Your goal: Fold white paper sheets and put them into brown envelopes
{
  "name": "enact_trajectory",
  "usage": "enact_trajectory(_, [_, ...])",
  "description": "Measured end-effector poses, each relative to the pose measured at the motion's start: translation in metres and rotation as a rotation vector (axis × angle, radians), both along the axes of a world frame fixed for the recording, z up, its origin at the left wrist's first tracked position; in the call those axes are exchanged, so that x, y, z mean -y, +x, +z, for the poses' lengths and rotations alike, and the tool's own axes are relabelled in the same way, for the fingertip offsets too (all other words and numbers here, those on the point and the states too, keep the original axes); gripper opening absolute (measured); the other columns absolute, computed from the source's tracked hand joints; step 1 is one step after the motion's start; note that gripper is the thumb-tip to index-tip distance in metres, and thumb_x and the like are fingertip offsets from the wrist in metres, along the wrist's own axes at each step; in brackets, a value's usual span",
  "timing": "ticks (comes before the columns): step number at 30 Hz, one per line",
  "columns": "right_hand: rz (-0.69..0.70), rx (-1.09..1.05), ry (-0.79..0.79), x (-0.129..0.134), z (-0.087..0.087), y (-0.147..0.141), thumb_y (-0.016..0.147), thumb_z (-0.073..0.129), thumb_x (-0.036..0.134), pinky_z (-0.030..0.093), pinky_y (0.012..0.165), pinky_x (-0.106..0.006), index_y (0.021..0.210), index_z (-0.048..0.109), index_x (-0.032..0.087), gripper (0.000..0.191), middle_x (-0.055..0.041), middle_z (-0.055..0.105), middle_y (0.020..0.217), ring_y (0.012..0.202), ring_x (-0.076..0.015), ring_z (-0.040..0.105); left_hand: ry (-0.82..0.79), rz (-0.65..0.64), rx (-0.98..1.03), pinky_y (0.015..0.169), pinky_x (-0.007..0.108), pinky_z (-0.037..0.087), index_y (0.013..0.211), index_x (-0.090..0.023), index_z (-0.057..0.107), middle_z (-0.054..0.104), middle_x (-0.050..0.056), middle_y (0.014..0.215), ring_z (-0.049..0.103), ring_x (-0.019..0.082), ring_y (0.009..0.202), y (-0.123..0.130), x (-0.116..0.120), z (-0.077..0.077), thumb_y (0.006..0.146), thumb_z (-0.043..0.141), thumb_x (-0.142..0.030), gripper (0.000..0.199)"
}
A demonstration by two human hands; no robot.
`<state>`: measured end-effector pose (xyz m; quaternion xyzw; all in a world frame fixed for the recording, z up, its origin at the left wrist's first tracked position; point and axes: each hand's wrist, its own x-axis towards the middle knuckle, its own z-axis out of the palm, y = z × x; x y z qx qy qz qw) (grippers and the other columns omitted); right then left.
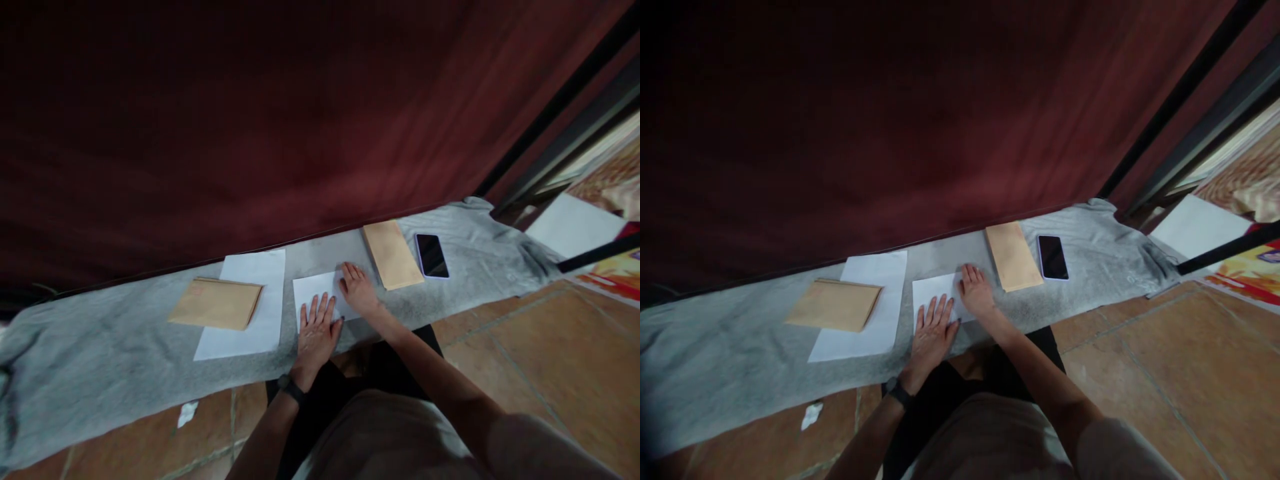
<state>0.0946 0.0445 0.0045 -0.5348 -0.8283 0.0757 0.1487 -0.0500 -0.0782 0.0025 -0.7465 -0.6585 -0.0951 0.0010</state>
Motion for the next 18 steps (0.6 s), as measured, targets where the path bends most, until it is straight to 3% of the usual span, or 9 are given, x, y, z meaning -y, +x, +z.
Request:
enact_trajectory(3, [-0.165, 0.002, -0.031, 0.02, 0.004, 0.019, 0.101, 0.043, 0.03, 0.042, 0.105, -0.043, 0.148, 0.044, 0.006, 0.052, -0.0216, 0.059, 0.139, 0.125, -0.0302, 0.055, 0.007, 0.001, 0.001, 0.125, 0.057, 0.019, 0.156, -0.023, 0.038, 0.036, 0.005, 0.162, 0.025, 0.029, 0.153, 0.0, 0.0, 0.0, 0.102, 0.041, -0.041, 0.057])
enact_trajectory(8, [-0.302, -0.001, -0.163, 0.037, 0.008, 0.035, 0.098, 0.052, 0.03, 0.047, 0.095, -0.034, 0.136, 0.054, 0.008, 0.044, -0.0178, 0.068, 0.117, 0.11, -0.0264, 0.064, 0.015, -0.006, 0.003, 0.125, 0.057, 0.02, 0.156, -0.022, 0.038, 0.037, 0.006, 0.162, 0.026, 0.029, 0.153, 0.0, 0.0, -0.001, 0.102, 0.042, -0.041, 0.058])
enact_trajectory(13, [-0.305, -0.107, -0.351, 0.027, 0.016, 0.033, 0.097, 0.053, 0.027, 0.049, 0.076, -0.025, 0.115, 0.066, 0.018, 0.023, -0.0071, 0.076, 0.099, 0.092, -0.0203, 0.071, 0.027, -0.007, -0.013, 0.124, 0.058, 0.023, 0.155, -0.022, 0.038, 0.038, 0.007, 0.161, 0.028, 0.03, 0.152, -0.001, -0.001, -0.001, 0.102, 0.042, -0.041, 0.057])
enact_trajectory(18, [-0.284, -0.094, -0.304, 0.022, 0.019, 0.04, 0.098, 0.055, 0.031, 0.049, 0.07, -0.027, 0.105, 0.069, 0.022, 0.018, -0.0074, 0.077, 0.091, 0.087, -0.0228, 0.073, 0.049, -0.01, -0.001, 0.123, 0.06, 0.025, 0.155, -0.023, 0.038, 0.038, 0.008, 0.161, 0.027, 0.031, 0.152, 0.004, 0.001, -0.004, 0.102, 0.042, -0.041, 0.056])
